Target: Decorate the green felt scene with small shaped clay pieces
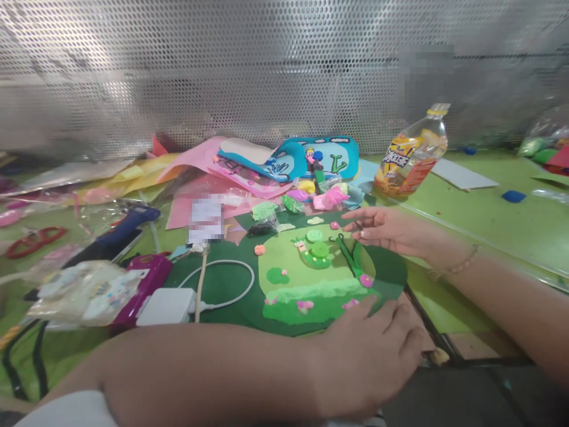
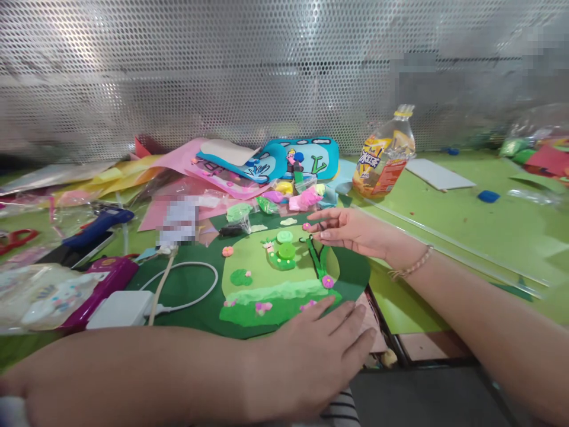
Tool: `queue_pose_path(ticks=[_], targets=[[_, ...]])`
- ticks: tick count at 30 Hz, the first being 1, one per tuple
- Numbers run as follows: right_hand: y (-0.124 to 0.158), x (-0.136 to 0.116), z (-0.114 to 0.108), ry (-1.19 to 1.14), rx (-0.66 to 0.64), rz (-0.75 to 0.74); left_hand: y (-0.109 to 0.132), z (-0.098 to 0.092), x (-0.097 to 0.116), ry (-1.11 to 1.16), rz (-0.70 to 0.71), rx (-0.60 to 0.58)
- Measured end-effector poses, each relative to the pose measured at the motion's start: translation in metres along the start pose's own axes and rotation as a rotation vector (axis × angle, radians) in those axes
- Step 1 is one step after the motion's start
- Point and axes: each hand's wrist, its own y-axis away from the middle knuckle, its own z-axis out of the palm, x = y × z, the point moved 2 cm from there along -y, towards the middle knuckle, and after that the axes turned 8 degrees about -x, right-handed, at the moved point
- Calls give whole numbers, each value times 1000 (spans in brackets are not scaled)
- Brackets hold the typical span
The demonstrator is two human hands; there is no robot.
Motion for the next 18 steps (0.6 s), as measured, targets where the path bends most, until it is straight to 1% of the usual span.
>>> queue_pose_path(ticks=[4,8,11,15,18], targets=[[1,2,-3,24,-8,-41,1,-2,-1,-3,29,-2],[-1,2,-4,20,28,-59,3,-2,-1,-3,19,-9],[-1,2,-3,3,61,-59,3,-3,0,-13,17,-12],[-1,2,-3,-33,49,-60,3,-4,1,-7,10,1],[-2,3,-5,-43,80,-24,2,-3,1,-17,4,8]])
